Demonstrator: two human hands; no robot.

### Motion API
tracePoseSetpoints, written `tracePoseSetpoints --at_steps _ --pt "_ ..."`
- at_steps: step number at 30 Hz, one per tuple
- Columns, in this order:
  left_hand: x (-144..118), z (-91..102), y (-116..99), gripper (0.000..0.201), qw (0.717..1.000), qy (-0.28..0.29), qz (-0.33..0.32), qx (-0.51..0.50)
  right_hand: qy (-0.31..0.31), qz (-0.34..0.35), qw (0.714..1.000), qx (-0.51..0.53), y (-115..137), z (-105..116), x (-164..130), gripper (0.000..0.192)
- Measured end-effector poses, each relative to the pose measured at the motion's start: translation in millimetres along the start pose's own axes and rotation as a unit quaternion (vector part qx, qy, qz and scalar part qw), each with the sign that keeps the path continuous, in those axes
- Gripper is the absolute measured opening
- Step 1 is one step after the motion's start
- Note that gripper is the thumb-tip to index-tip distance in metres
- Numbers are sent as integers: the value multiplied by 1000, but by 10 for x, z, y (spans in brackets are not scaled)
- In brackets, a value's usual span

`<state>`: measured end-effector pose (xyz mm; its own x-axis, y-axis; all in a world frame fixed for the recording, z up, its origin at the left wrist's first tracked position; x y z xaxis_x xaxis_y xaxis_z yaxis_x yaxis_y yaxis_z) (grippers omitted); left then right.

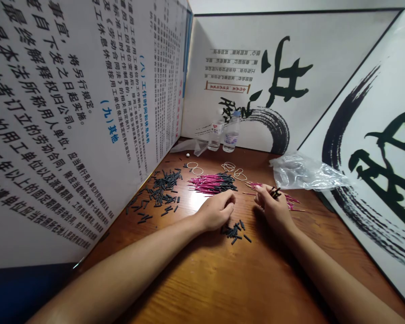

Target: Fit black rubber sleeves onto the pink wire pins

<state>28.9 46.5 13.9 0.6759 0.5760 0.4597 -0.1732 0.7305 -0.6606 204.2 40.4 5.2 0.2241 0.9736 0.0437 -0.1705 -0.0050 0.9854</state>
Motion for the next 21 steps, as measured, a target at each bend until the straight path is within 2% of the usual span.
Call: tracePoseSetpoints --at_steps 2,5,8,11,13,15,17,19,21 --pt "-1 0 -3 7 1000 3 6 0 22 -10 1000 -4 -11 -15 10 42" --pt "-4 -10 -2 8 1000 13 18 9 49 -21 994 -93 -34 -75 23 42" --pt "-8 -19 1 9 999 21 21 27 27 10 983 -183 -6 -131 1 44" --pt "-15 -15 -7 10 999 29 16 41 -4 49 975 -218 77 -153 -42 44" --pt "-19 -22 -36 12 997 59 5 59 -31 75 970 -230 171 -97 -53 43" --pt "-20 -47 -113 15 990 109 -32 86 -61 94 961 -254 273 22 -32 43" --pt "-23 -92 -238 18 974 162 -102 119 -67 84 943 -315 330 150 26 44" --pt "-38 -151 -359 21 950 206 -169 161 -69 62 911 -403 336 262 90 42" --pt "-58 -214 -429 20 927 235 -202 212 -49 32 873 -484 287 320 139 29"
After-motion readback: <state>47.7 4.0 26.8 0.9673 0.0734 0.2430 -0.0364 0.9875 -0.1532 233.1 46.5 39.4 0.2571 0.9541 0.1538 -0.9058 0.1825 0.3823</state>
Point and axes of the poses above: each hand's wrist, its own x-axis towards the middle knuckle, its own z-axis out of the back of the hand, y = z × x, the point moved 5 cm from there along x, towards the middle knuckle, and after that the axes turned 15 degrees about -z, right-handed, at the moved point
